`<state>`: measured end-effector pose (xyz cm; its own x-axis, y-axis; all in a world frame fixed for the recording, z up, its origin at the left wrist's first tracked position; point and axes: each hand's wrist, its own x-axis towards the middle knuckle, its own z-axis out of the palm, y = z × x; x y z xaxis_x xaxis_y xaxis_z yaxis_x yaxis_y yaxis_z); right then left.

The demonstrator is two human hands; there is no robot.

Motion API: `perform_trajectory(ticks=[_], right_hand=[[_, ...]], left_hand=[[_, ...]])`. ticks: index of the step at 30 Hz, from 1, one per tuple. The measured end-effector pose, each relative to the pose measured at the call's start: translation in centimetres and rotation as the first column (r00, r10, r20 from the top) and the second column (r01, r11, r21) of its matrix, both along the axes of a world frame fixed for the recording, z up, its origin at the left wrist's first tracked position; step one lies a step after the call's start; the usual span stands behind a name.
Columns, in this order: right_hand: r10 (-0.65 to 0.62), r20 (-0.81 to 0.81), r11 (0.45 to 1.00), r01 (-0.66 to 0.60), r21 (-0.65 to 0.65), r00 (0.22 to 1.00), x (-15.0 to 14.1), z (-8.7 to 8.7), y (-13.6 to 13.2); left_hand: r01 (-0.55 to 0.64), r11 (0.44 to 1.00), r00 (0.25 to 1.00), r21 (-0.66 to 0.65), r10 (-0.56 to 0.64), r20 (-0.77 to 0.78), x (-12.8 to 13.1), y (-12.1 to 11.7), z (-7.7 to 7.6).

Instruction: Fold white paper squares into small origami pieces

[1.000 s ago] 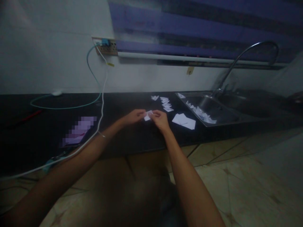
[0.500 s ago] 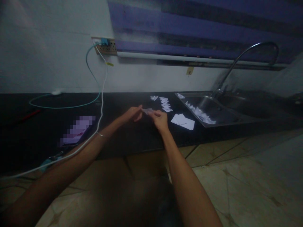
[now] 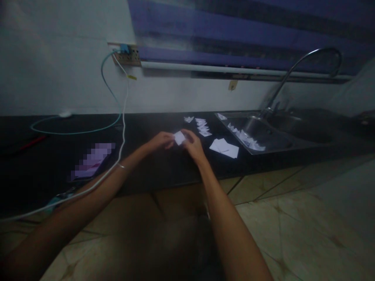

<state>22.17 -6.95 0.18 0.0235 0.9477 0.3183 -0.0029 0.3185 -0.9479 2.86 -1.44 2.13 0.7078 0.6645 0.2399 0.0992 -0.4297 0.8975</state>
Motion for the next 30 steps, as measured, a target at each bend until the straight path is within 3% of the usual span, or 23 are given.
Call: perform_trajectory(ticks=[6,11,20,25,30], right_hand=[[-0.067,0.096,0.992,0.055,0.116,0.993,0.0,-0.6,0.5],[-0.125,0.071,0.99,0.119,0.081,0.99,-0.1,-0.5,0.2],[-0.123,0.031,0.991,0.121,0.056,0.992,-0.3,-0.4,-0.1],[-0.169,0.133,0.969,0.14,0.203,0.977,-0.4,-0.2,-0.3],[-0.295,0.288,0.898,0.161,0.41,0.911,-0.7,0.3,-0.9]], left_hand=[[0.063,0.993,0.996,0.098,-0.057,-0.064,0.0,-0.4,-0.3],[0.029,0.999,0.996,0.028,-0.026,-0.081,0.0,-0.4,-0.3],[0.039,0.998,0.999,-0.054,-0.04,-0.024,0.3,0.3,-0.4],[0.02,0.999,1.0,0.051,-0.018,-0.023,0.2,-0.1,-0.1],[-0.047,0.993,0.997,0.104,0.054,-0.064,0.5,-0.4,-0.1]])
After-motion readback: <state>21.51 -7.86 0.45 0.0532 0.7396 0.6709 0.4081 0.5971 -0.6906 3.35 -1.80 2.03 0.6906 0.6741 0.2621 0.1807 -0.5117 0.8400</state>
